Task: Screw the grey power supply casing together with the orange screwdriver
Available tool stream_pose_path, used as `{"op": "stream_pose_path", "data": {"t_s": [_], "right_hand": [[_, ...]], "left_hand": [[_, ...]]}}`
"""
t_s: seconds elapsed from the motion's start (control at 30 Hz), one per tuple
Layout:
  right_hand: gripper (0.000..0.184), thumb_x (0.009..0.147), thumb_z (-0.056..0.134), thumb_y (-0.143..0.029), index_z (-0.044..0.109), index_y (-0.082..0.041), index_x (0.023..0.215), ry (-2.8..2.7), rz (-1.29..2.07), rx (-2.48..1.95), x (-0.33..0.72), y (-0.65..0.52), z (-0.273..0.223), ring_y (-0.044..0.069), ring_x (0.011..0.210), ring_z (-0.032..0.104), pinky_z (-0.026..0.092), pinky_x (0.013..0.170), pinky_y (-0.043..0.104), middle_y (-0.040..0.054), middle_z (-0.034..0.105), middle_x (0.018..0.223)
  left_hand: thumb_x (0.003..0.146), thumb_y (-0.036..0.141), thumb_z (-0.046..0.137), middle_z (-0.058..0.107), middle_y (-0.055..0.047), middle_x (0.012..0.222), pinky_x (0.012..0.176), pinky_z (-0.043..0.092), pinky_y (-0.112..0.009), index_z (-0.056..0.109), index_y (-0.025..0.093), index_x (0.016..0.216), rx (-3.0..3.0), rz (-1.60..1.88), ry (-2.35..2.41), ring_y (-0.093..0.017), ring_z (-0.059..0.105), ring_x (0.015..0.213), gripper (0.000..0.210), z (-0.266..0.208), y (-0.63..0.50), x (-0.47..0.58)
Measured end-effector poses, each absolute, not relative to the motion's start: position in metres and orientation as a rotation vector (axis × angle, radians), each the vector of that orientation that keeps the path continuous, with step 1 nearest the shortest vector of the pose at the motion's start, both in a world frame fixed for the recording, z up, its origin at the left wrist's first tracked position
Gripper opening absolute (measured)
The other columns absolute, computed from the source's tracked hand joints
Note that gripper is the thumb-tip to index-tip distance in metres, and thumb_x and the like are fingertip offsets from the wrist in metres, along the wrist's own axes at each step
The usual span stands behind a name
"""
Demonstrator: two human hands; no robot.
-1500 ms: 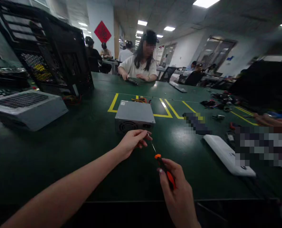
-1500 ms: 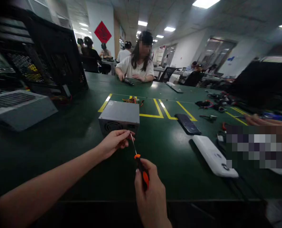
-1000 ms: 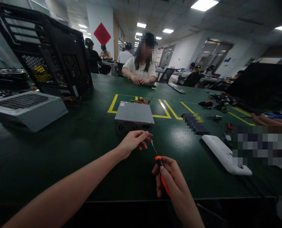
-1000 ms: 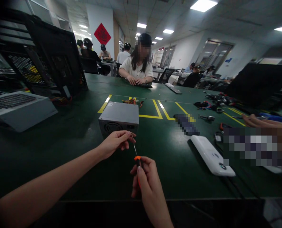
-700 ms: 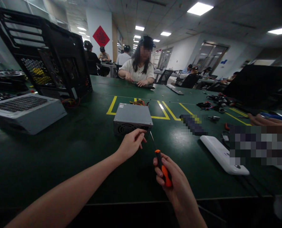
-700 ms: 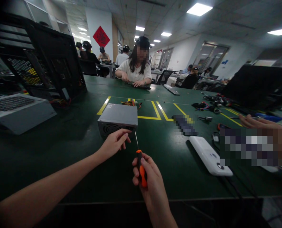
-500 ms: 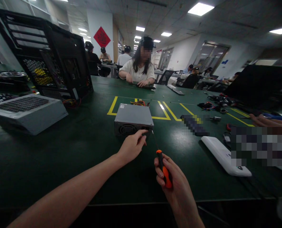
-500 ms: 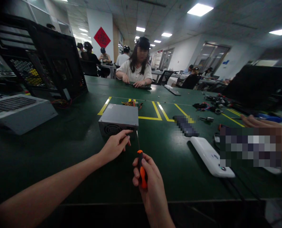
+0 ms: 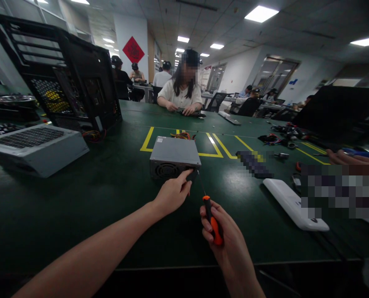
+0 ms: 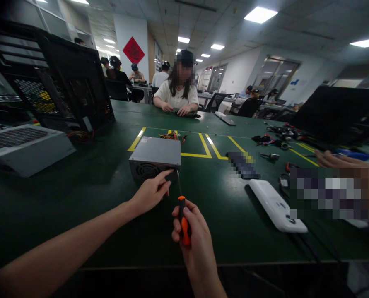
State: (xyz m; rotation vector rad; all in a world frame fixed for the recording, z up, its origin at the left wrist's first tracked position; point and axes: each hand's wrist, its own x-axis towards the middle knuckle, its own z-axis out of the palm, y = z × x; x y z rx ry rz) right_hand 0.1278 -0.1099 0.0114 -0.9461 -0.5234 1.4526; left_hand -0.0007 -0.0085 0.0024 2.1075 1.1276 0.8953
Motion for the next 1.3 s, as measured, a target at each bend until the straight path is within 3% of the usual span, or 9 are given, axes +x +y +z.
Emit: {"op": "stream_pose_path", "data": {"t_s": [0.63,0.93,1.3], "right_hand": [[0.021,0.069,0.064,-0.022,0.056,-0.015,0.086,-0.422,1.537,-0.874,0.1313,-0.1042,0.0109,0.003,0.046,0.038,0.027,0.033,0.010,0.0004,0.055,0.071],[0.022,0.066,0.067,-0.021,0.058,-0.014,0.085,-0.400,1.516,-0.880,0.1297,-0.1043,0.0122,0.003,0.046,0.038,0.027,0.033,0.010,0.0002,0.055,0.069],[0.019,0.068,0.065,-0.023,0.060,-0.015,0.084,-0.327,1.521,-0.923,0.1296,-0.1042,0.0123,0.007,0.057,0.047,0.036,0.039,0.013,0.0020,0.059,0.073]], "left_hand": [[0.085,0.027,0.036,0.060,0.002,0.063,0.062,0.041,-0.024,0.033,0.016,0.132,2.107,0.889,1.112,-0.013,0.055,0.057,0.048,0.0030,-0.0117,0.0028],[0.084,0.029,0.040,0.056,0.004,0.059,0.052,0.042,-0.021,0.025,0.016,0.135,1.860,0.868,0.936,-0.009,0.050,0.046,0.055,0.0080,-0.0146,0.0038],[0.084,0.030,0.041,0.054,0.004,0.055,0.047,0.040,-0.019,0.041,0.015,0.121,1.755,1.010,0.953,-0.008,0.047,0.043,0.041,0.0088,-0.0135,0.0035]]}}
